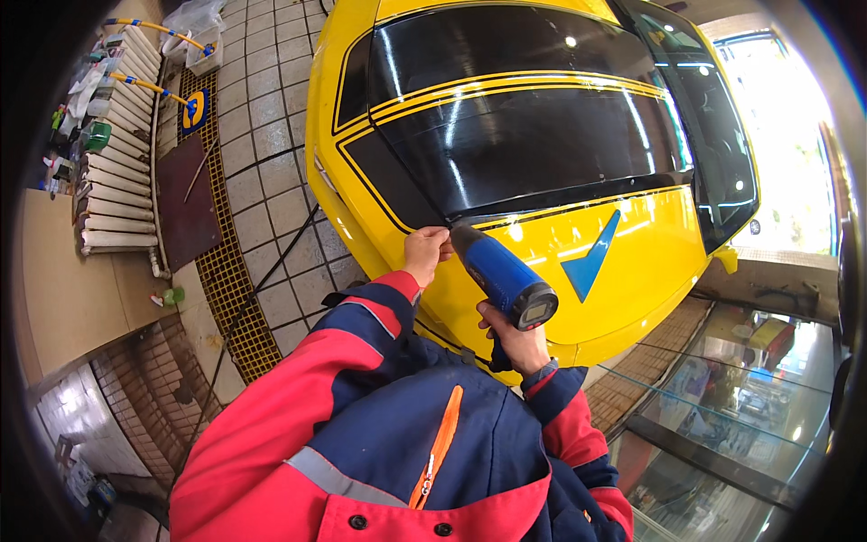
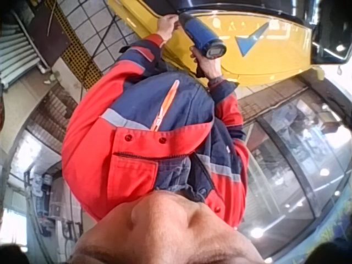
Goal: The person applies a black vinyl stripe to the hood of a yellow car. They use a blue heat gun to warm the vinyl and a blue squeegee to smooth and adhere it along the hood contours.
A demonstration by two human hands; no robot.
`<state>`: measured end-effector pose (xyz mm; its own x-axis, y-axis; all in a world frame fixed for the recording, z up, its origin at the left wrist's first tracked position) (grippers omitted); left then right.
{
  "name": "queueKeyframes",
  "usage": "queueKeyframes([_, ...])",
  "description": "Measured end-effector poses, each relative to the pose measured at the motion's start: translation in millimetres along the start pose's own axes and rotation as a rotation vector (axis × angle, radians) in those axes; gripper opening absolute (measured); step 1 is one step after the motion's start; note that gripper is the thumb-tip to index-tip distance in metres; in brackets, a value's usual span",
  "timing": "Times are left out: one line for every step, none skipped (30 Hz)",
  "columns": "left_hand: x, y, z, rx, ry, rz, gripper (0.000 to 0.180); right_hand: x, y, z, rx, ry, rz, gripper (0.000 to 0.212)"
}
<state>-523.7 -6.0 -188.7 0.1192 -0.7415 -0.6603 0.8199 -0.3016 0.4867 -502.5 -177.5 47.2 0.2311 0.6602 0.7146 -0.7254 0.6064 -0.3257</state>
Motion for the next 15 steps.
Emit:
queueKeyframes([-0.9, -0.5, 0.3, -0.003, -0.008, -0.008, 0.016, -1.8, -1.3, 0.4, -0.026, 0.007, 0.018, 0.027])
queueKeyframes([-2.5, -0.9, 0.9, 0.008, 0.006, -0.006, 0.016, -4.3, -4.7, 1.2, -0.03, 0.041, 0.002, 0.026])
queueKeyframes([-4.3, -1.7, 1.5, 0.011, 0.009, -0.015, 0.016, -6.8, -10.4, 2.6, -0.011, 0.064, -0.033, 0.025])
queueKeyframes([-6.2, -1.8, 1.4, 0.003, 0.011, -0.032, 0.017, -9.7, -16.7, 4.5, 0.019, 0.066, -0.087, 0.025])
queueKeyframes([-7.9, -1.0, 1.2, 0.016, 0.012, -0.027, 0.017, -15.1, -23.9, 9.4, 0.042, 0.102, -0.134, 0.026])
queueKeyframes([-9.4, 0.2, 0.3, 0.017, 0.013, -0.027, 0.018, -21.9, -30.2, 16.2, 0.049, 0.103, -0.164, 0.029])
queueKeyframes([-10.5, 1.7, -0.6, 0.014, 0.017, -0.033, 0.018, -30.6, -36.1, 23.7, -0.004, 0.135, -0.16, 0.032])
queueKeyframes([-11.5, 3.9, -1.5, 0.033, 0.016, -0.045, 0.019, -39.5, -40.5, 31.4, -0.034, 0.17, -0.186, 0.035])
queueKeyframes([-12.4, 6.0, -2.5, 0.047, 0.018, -0.065, 0.019, -46.9, -45.4, 39.0, -0.049, 0.165, -0.222, 0.04])
queueKeyframes([-13.2, 7.4, -3.3, 0.054, 0.019, -0.097, 0.02, -54.8, -49.4, 47.7, -0.098, 0.184, -0.303, 0.033])
queueKeyframes([-14.0, 8.9, -4.1, 0.06, 0.023, -0.093, 0.021, -60.4, -53.2, 55.7, -0.114, 0.172, -0.336, 0.033])
queueKeyframes([-14.7, 10.0, -4.8, 0.061, 0.026, -0.099, 0.022, -64.9, -56.9, 62.9, -0.13, 0.178, -0.397, 0.032])
queueKeyframes([-15.2, 10.9, -5.3, 0.055, 0.021, -0.118, 0.023, -67.6, -60.5, 68.6, -0.149, 0.172, -0.402, 0.032])
queueKeyframes([-15.6, 11.4, -6.0, 0.053, 0.008, -0.076, 0.024, -69.2, -63.6, 74.1, -0.162, 0.167, -0.423, 0.032])
queueKeyframes([-16.0, 11.1, -6.6, 0.041, -0.013, -0.047, 0.025, -70.1, -65.7, 78.4, -0.162, 0.155, -0.468, 0.032])
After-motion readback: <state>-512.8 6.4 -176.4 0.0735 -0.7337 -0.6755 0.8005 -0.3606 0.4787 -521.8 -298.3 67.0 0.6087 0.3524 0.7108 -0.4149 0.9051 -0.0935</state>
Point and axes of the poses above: each hand's wrist, its own z-axis away from the middle knuckle, its own y-axis out of the palm, x = y × z, the point moved 2 cm from there along -z, towards the middle knuckle, and after that the axes turned 7 degrees about y, right-handed, at the moved point
